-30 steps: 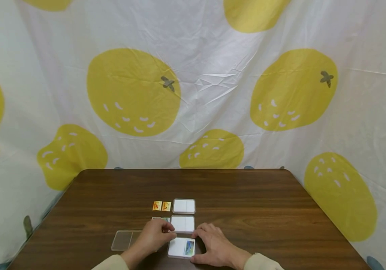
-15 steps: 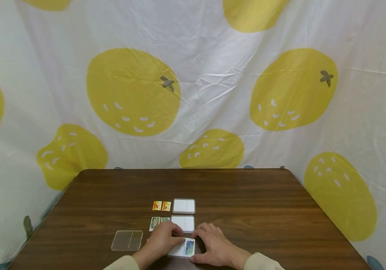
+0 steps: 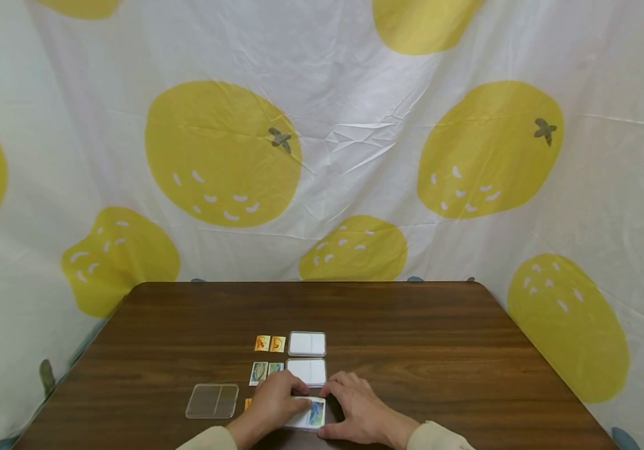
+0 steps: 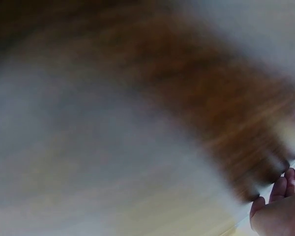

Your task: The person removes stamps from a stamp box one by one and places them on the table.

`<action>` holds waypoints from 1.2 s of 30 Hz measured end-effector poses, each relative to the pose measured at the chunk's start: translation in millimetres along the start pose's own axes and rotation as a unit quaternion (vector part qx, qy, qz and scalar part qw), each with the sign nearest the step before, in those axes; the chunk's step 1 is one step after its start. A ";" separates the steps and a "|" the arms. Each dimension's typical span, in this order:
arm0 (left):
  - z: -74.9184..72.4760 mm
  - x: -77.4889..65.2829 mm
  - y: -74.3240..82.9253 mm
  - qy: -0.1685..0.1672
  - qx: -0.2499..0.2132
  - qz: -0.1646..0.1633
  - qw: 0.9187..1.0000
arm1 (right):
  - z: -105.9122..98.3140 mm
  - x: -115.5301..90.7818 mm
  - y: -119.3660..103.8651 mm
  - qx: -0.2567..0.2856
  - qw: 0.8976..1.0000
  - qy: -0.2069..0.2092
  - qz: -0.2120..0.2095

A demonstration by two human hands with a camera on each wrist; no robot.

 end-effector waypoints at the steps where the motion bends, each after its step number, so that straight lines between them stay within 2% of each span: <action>1: 0.4 0.2 0.3 -0.001 0.003 0.001 1.000 | 0.1 0.0 0.3 0.000 1.000 -0.001 0.000; 9: 2.2 -0.3 1.6 0.004 0.028 0.003 1.000 | 0.5 -0.3 1.2 0.001 1.000 -0.004 0.000; 18: 2.8 0.1 0.9 -0.002 0.028 -0.001 1.000 | 0.6 -0.6 0.8 -0.003 1.000 0.001 -0.004; 27: 1.5 -1.1 2.1 0.006 0.039 -0.006 0.999 | 1.5 -0.4 0.7 -0.003 1.000 0.000 -0.004; 36: -2.5 -3.7 5.9 0.026 0.059 0.015 0.998 | 1.5 0.1 1.3 -0.005 1.000 0.001 -0.003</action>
Point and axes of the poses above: each hand's wrist, its own x-axis towards the middle knuckle, its own z-axis out of the palm, y = z × x, the point moved 9 cm from there along x, towards the middle knuckle, and after that the axes turned 6 degrees about -x, right-handed, at the moved point
